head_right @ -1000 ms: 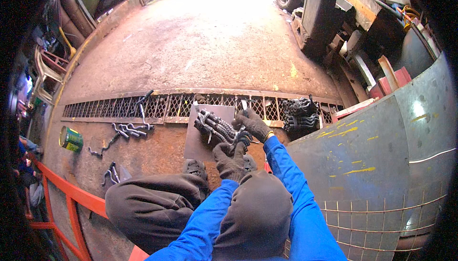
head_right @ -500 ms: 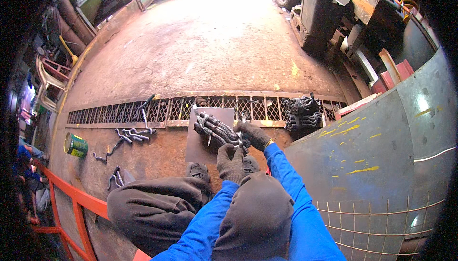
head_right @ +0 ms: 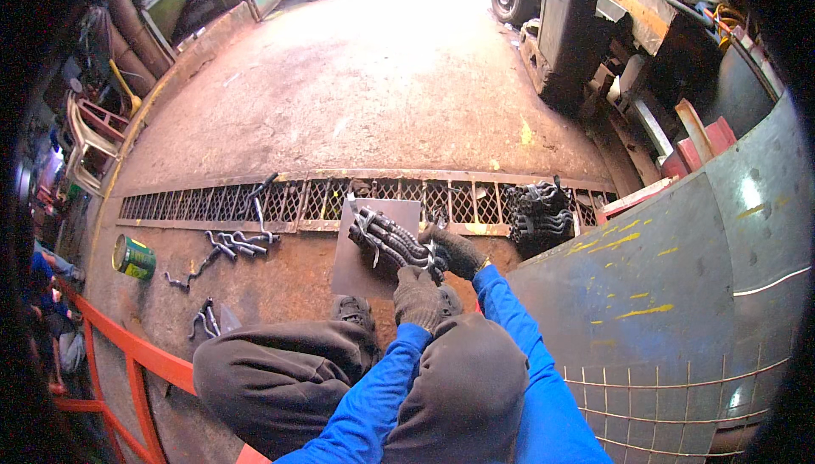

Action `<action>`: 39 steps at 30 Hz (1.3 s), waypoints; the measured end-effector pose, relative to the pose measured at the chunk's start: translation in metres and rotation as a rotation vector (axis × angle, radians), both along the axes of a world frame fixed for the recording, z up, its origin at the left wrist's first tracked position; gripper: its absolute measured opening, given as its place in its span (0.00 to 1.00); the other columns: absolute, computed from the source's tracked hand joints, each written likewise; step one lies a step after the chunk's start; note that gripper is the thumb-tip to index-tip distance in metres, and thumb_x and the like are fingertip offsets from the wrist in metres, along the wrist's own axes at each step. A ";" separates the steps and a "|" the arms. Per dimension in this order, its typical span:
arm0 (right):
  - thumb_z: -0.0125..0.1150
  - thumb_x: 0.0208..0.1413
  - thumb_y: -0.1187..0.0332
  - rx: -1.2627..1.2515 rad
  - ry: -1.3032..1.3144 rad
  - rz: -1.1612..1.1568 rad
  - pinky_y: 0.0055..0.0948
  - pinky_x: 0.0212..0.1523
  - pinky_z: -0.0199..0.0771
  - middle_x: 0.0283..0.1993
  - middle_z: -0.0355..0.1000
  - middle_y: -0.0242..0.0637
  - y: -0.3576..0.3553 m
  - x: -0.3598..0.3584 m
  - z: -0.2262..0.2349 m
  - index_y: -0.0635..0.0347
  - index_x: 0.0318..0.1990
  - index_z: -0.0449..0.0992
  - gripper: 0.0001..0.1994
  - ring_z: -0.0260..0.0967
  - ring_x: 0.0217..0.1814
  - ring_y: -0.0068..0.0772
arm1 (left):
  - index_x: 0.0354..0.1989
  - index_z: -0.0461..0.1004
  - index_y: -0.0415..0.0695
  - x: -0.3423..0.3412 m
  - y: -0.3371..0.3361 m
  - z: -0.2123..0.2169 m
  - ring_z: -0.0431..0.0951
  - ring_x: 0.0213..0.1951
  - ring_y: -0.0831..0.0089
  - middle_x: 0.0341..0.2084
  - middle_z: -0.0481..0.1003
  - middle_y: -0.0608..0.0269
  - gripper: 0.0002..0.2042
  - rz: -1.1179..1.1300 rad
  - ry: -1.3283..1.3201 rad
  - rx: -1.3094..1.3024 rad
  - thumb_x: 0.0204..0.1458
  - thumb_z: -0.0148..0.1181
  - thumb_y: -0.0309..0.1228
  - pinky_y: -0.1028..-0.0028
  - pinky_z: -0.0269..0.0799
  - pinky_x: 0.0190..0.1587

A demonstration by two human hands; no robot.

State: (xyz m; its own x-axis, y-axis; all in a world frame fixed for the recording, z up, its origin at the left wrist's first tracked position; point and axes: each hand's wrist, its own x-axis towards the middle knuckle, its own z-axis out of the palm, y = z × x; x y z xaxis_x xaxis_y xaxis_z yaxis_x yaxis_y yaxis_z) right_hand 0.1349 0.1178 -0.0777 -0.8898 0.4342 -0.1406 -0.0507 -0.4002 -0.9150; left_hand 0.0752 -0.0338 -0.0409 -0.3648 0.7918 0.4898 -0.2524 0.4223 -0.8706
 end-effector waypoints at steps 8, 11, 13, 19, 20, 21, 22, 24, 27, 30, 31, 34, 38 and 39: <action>0.46 0.69 0.59 0.345 -0.055 0.033 0.20 0.46 0.72 0.44 0.71 0.29 0.010 0.014 0.003 0.59 0.48 0.74 0.15 0.69 0.44 0.20 | 0.41 0.69 0.40 0.012 0.002 0.051 0.80 0.36 0.48 0.31 0.77 0.44 0.07 0.050 2.446 -1.758 0.61 0.52 0.31 0.55 0.73 0.40; 0.45 0.70 0.57 -0.012 -0.069 -0.003 0.20 0.46 0.72 0.43 0.71 0.28 0.004 0.011 0.010 0.59 0.47 0.75 0.17 0.69 0.43 0.20 | 0.40 0.69 0.40 0.011 0.000 0.048 0.80 0.31 0.57 0.28 0.77 0.48 0.06 0.179 2.776 -2.077 0.61 0.53 0.30 0.59 0.74 0.36; 0.44 0.70 0.56 -0.039 -0.048 -0.054 0.21 0.47 0.72 0.43 0.72 0.29 0.007 0.010 0.006 0.59 0.47 0.75 0.17 0.70 0.45 0.20 | 0.40 0.70 0.40 0.013 0.002 0.045 0.80 0.29 0.62 0.28 0.77 0.51 0.06 0.197 2.728 -2.045 0.60 0.54 0.29 0.62 0.75 0.34; 0.44 0.70 0.59 -0.032 -0.054 0.012 0.23 0.48 0.71 0.46 0.72 0.30 0.005 -0.001 0.004 0.56 0.49 0.74 0.15 0.69 0.46 0.21 | 0.41 0.72 0.41 0.000 -0.003 0.033 0.81 0.32 0.58 0.30 0.79 0.49 0.08 0.224 2.866 -2.027 0.59 0.56 0.32 0.60 0.75 0.37; 0.43 0.71 0.59 0.082 -0.098 0.001 0.23 0.48 0.71 0.45 0.72 0.30 0.010 0.002 -0.004 0.55 0.49 0.74 0.14 0.69 0.45 0.22 | 0.41 0.72 0.41 0.001 -0.002 0.038 0.81 0.33 0.55 0.31 0.79 0.49 0.08 0.292 2.963 -2.026 0.59 0.56 0.33 0.59 0.75 0.39; 0.43 0.71 0.59 0.199 -0.145 -0.011 0.23 0.48 0.71 0.45 0.73 0.29 0.016 0.007 -0.011 0.54 0.49 0.74 0.14 0.69 0.44 0.22 | 0.41 0.73 0.41 0.003 -0.001 0.044 0.81 0.35 0.52 0.32 0.79 0.48 0.09 0.367 3.055 -2.018 0.58 0.57 0.34 0.58 0.75 0.40; 0.42 0.71 0.60 0.316 -0.194 -0.023 0.23 0.47 0.71 0.44 0.73 0.29 0.022 0.013 -0.018 0.52 0.49 0.74 0.14 0.69 0.43 0.22 | 0.42 0.74 0.41 0.004 0.000 0.050 0.81 0.36 0.51 0.33 0.80 0.47 0.10 0.378 3.080 -1.967 0.58 0.57 0.34 0.58 0.74 0.42; 0.41 0.71 0.59 0.400 -0.212 -0.060 0.24 0.47 0.71 0.43 0.74 0.31 0.020 0.013 -0.019 0.51 0.49 0.74 0.14 0.69 0.43 0.23 | 0.43 0.75 0.42 -0.003 -0.003 0.058 0.81 0.39 0.48 0.34 0.80 0.46 0.12 0.368 3.134 -1.904 0.57 0.57 0.36 0.57 0.73 0.44; 0.41 0.71 0.56 0.502 -0.182 -0.147 0.26 0.46 0.71 0.41 0.75 0.33 0.016 0.008 -0.006 0.55 0.45 0.76 0.17 0.69 0.41 0.24 | 0.45 0.79 0.43 -0.012 -0.002 0.062 0.81 0.42 0.49 0.38 0.80 0.44 0.13 0.483 3.187 -1.846 0.54 0.56 0.35 0.58 0.74 0.47; 0.43 0.71 0.52 0.363 -0.230 -0.308 0.28 0.45 0.72 0.37 0.76 0.34 0.014 0.007 0.025 0.62 0.40 0.79 0.23 0.71 0.38 0.25 | 0.43 0.81 0.42 -0.026 0.003 0.062 0.80 0.43 0.49 0.38 0.79 0.43 0.15 0.475 3.430 -1.615 0.53 0.56 0.37 0.57 0.73 0.50; 0.45 0.70 0.53 0.381 -0.180 -0.286 0.28 0.46 0.73 0.38 0.77 0.34 0.017 0.005 0.033 0.63 0.41 0.78 0.22 0.72 0.40 0.25 | 0.43 0.82 0.42 -0.032 0.007 0.062 0.80 0.44 0.49 0.38 0.79 0.43 0.16 0.450 3.524 -1.498 0.53 0.56 0.39 0.56 0.73 0.50; 0.51 0.69 0.56 0.309 -0.133 -0.259 0.31 0.47 0.76 0.39 0.77 0.37 0.008 0.000 0.062 0.68 0.47 0.76 0.19 0.75 0.43 0.28 | 0.41 0.82 0.40 -0.050 0.020 0.045 0.79 0.45 0.47 0.38 0.79 0.41 0.19 0.331 3.637 -1.148 0.51 0.57 0.42 0.56 0.72 0.52; 0.49 0.69 0.55 0.334 -0.131 -0.286 0.29 0.43 0.76 0.36 0.76 0.36 0.006 0.002 0.086 0.65 0.44 0.75 0.19 0.75 0.41 0.28 | 0.40 0.80 0.38 -0.048 0.028 0.050 0.77 0.48 0.45 0.43 0.77 0.39 0.22 0.229 3.680 -0.960 0.53 0.56 0.47 0.55 0.71 0.53; 0.49 0.69 0.54 0.303 -0.117 -0.279 0.29 0.42 0.76 0.36 0.76 0.36 0.003 0.000 0.091 0.65 0.43 0.75 0.19 0.75 0.40 0.28 | 0.40 0.80 0.37 -0.049 0.029 0.052 0.77 0.49 0.45 0.44 0.77 0.38 0.23 0.208 3.692 -0.918 0.54 0.55 0.48 0.54 0.71 0.54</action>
